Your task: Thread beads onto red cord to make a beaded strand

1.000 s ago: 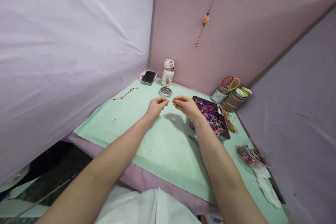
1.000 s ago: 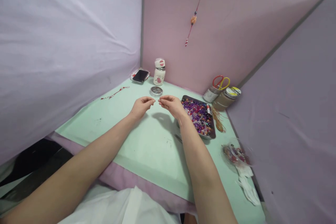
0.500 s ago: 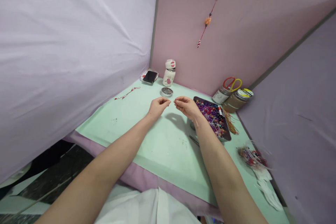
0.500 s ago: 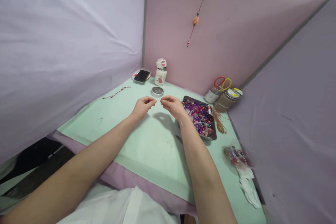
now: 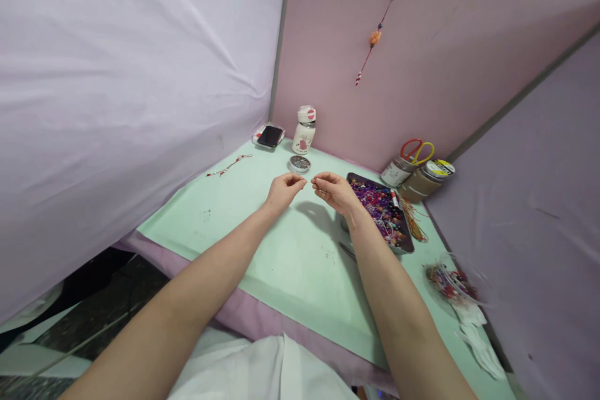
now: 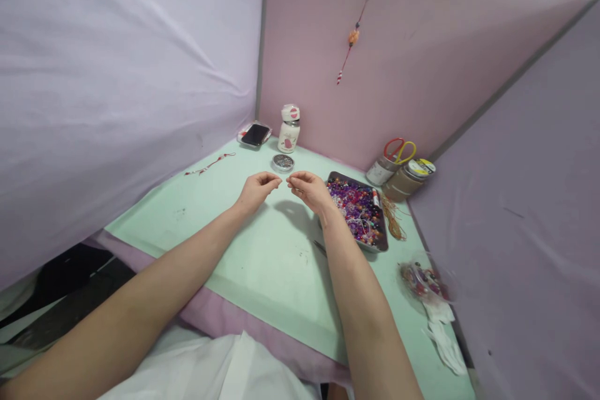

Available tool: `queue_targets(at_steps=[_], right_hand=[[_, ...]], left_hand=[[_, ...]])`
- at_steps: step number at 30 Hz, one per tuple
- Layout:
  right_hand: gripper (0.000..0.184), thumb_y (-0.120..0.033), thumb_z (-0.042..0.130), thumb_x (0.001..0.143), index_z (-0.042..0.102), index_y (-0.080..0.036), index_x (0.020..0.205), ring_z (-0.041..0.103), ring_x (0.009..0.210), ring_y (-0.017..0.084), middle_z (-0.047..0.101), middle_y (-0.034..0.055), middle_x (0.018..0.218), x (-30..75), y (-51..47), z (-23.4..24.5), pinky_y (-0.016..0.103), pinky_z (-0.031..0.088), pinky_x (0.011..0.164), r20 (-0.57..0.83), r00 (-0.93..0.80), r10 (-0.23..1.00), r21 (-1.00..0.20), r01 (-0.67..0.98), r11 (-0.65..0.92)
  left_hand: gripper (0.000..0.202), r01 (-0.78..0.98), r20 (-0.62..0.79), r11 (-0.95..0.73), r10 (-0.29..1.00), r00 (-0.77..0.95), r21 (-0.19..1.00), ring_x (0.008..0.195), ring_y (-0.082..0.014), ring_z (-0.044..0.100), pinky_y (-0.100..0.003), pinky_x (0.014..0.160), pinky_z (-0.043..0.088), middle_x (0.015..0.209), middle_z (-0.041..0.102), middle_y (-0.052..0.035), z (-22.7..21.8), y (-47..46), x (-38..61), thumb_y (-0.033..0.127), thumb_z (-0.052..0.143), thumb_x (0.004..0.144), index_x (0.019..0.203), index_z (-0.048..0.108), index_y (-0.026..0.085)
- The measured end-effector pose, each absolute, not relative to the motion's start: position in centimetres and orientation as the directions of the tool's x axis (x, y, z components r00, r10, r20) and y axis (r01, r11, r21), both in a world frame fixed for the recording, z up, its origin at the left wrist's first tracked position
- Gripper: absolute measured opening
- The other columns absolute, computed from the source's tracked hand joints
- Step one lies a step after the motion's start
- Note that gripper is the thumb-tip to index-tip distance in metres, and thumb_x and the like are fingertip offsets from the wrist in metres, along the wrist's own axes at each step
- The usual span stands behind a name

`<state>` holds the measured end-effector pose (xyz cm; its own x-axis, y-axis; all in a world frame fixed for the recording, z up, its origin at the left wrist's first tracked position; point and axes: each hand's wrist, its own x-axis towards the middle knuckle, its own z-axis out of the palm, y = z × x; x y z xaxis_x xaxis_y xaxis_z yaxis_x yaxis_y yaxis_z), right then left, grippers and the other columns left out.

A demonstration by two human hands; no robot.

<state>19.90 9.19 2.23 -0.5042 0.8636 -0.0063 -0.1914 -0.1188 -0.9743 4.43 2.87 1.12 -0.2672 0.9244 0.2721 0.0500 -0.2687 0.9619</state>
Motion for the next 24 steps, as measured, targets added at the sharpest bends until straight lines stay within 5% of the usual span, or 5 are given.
queue_targets(at_steps=[16, 24], right_hand=[[0.027, -0.031, 0.08, 0.055, 0.064, -0.021, 0.074, 0.056, 0.072, 0.01, 0.064, -0.0017, 0.078, 19.49, 8.77, 2.42, 0.026, 0.045, 0.07, 0.006, -0.487, 0.873, -0.992, -0.111, -0.055], [0.021, -0.034, 0.073, 0.062, 0.064, -0.019, 0.075, 0.051, 0.063, 0.009, 0.059, -0.0022, 0.067, 19.23, 8.72, 2.57, 0.024, 0.042, 0.064, 0.125, -0.452, 0.883, -0.989, 0.017, 0.149]], left_hand=[[0.02, 0.086, 0.301, -0.289, 0.917, -0.263, 0.954, 0.064, -0.012, 0.051, -0.027, 0.066, 0.04, 0.067, 0.06, -0.0015, 0.83, 2.93, 4.45, 0.032, 0.062, 0.067, 0.07, 0.063, 0.013], [0.02, 0.047, 0.249, -0.245, 0.935, -0.253, 0.968, 0.061, -0.0107, 0.048, -0.025, 0.062, 0.038, 0.065, 0.058, -0.0002, 1.1, 2.87, 4.35, 0.033, 0.063, 0.066, 0.069, 0.063, 0.013]])
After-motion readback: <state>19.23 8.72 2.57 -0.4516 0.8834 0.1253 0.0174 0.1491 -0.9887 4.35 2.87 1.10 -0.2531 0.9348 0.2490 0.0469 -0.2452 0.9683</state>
